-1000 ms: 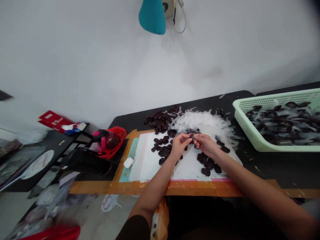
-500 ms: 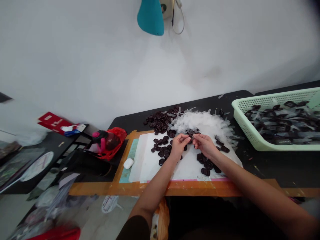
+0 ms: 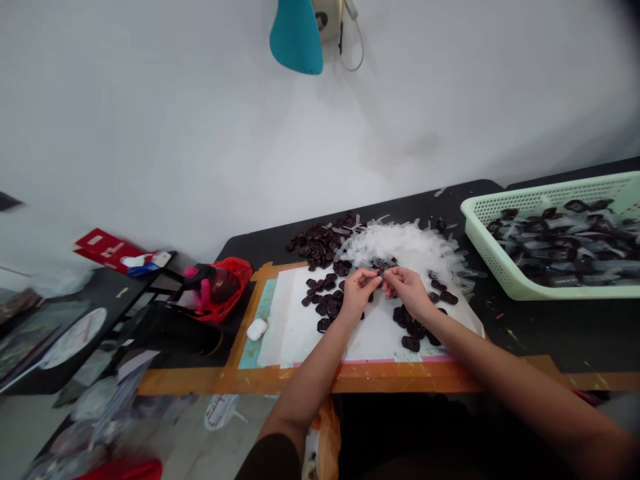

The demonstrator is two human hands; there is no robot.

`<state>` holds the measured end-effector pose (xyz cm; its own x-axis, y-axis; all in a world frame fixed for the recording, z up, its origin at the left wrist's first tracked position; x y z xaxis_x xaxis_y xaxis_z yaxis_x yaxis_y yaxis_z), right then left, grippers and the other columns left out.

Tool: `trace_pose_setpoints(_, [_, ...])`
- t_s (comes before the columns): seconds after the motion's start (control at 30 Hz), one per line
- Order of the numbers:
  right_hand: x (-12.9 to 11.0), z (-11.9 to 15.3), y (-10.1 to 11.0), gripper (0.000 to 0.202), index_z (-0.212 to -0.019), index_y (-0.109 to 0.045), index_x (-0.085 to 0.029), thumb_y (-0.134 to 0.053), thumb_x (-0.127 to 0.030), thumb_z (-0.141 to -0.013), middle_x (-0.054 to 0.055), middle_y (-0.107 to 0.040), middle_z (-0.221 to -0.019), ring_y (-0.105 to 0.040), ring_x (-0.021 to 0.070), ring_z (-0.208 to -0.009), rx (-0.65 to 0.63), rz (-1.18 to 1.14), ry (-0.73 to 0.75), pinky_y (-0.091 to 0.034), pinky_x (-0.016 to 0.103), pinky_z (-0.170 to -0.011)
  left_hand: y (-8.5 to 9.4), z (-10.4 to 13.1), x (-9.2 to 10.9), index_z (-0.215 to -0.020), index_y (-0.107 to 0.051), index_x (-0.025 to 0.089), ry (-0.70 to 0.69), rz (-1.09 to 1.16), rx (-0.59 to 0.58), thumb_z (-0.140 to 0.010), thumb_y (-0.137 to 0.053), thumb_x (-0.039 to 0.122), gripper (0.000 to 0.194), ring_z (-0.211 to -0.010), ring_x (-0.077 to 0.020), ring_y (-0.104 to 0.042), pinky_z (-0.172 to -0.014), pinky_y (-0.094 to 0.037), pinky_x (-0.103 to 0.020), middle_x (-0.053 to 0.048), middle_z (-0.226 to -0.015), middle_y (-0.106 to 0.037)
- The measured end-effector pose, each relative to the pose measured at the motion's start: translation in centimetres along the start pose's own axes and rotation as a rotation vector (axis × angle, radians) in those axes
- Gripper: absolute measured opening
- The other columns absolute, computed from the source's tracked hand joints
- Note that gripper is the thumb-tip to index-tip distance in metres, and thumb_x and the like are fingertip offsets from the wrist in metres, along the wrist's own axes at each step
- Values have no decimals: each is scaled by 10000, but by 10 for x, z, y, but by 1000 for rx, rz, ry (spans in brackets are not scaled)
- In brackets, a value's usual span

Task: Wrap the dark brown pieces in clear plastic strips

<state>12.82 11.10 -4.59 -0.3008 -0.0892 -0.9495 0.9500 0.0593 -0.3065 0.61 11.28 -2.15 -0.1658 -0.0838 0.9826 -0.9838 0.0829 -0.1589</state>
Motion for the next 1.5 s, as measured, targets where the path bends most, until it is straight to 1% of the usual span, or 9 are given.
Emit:
trace_pose_setpoints(0.27, [-2,0,-2,384,-772,-547,-174,-656,-541,-760,-6,-604,-586,-524,89,-442,-18,42,35,-400,219,-450,-2,-1,1,-764,-645,148,-25,-36,-38,-673,-771,319,231,-893,-172,-646,-869,-466,-332,-87,-988,-705])
trace_pose_setpoints(0.43, [-7,0,-1,387,-800,-549,-182,-640,-558,-768,-13,-580,-567,-482,90,-433,-18,99,91,-366,221,-427,3,0,14,-721,-696,154,-75,-173,-1,-771,-673,374,227,-881,-189,-648,-847,-475,-329,-84,-928,-722])
trace_pose_setpoints(0.67, [-13,2,-2,340,-831,-540,-190,-569,-528,-841,-20,-547,-581,-459,87,-448,-29,207,193,-347,220,-432,3,0,17,-890,-726,171,-102,-240,-12,-758,-692,321,203,-877,-193,-656,-851,-489,-342,-87,-944,-728])
trace_pose_setpoints(0.87, [-16,4,-3,343,-851,-527,-199,-564,-540,-840,-13,-561,-628,-469,96,-476,-42,150,214,-365,234,-462,-1,4,38,-830,-735,193,-273,-364,0,-759,-688,254,106,-1026,-218,-619,-982,-411,-404,-93,-1042,-708])
trace_pose_setpoints(1.07, [-20,7,-5,315,-837,-511,-214,-544,-527,-856,-16,-537,-611,-461,107,-482,-37,256,262,-360,243,-468,1,5,41,-727,-721,177,-240,-374,18,-793,-640,307,167,-812,-182,-623,-699,-453,-296,-82,-848,-701])
trace_pose_setpoints(1.17, [-27,12,-7,256,-884,-520,-222,-536,-478,-869,-12,-533,-636,-473,120,-519,-54,312,311,-375,247,-497,3,5,39,-711,-701,166,-227,-355,23,-774,-635,267,136,-751,-160,-602,-667,-445,-273,-69,-815,-684])
trace_pose_setpoints(1.3, [-45,21,-21,364,-1155,-544,-240,-595,-374,-820,2,-571,-704,-504,145,-582,-153,557,442,-396,263,-556,3,6,37,-684,-669,165,-225,-375,30,-735,-635,221,84,-690,-135,-559,-649,-432,-254,-38,-747,-647])
trace_pose_setpoints(1.43, [-55,23,-21,222,-953,-681,-229,-597,-336,-778,31,-626,-704,-546,159,-620,-60,958,554,-378,269,-599,8,1,26,-668,-644,157,-124,-293,23,-704,-654,230,82,-655,-121,-535,-643,-418,-245,-20,-697,-628])
trace_pose_setpoints(1.5, [-57,22,-12,183,-866,-700,-218,-612,-325,-747,32,-627,-667,-544,156,-594,15,1035,557,-358,266,-580,29,-6,28,-661,-628,157,-114,-201,114,-701,-650,237,91,-664,-112,-539,-656,-420,-236,-15,-723,-631])
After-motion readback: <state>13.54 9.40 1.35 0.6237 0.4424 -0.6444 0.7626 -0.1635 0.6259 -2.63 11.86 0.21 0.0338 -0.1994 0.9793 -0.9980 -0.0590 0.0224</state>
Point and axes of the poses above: each hand's wrist, its own z-axis away from the middle knuckle, its own y-axis out of the back of the hand, x = y × z, the point moved 10 cm from there along -z, towards the middle knuckle
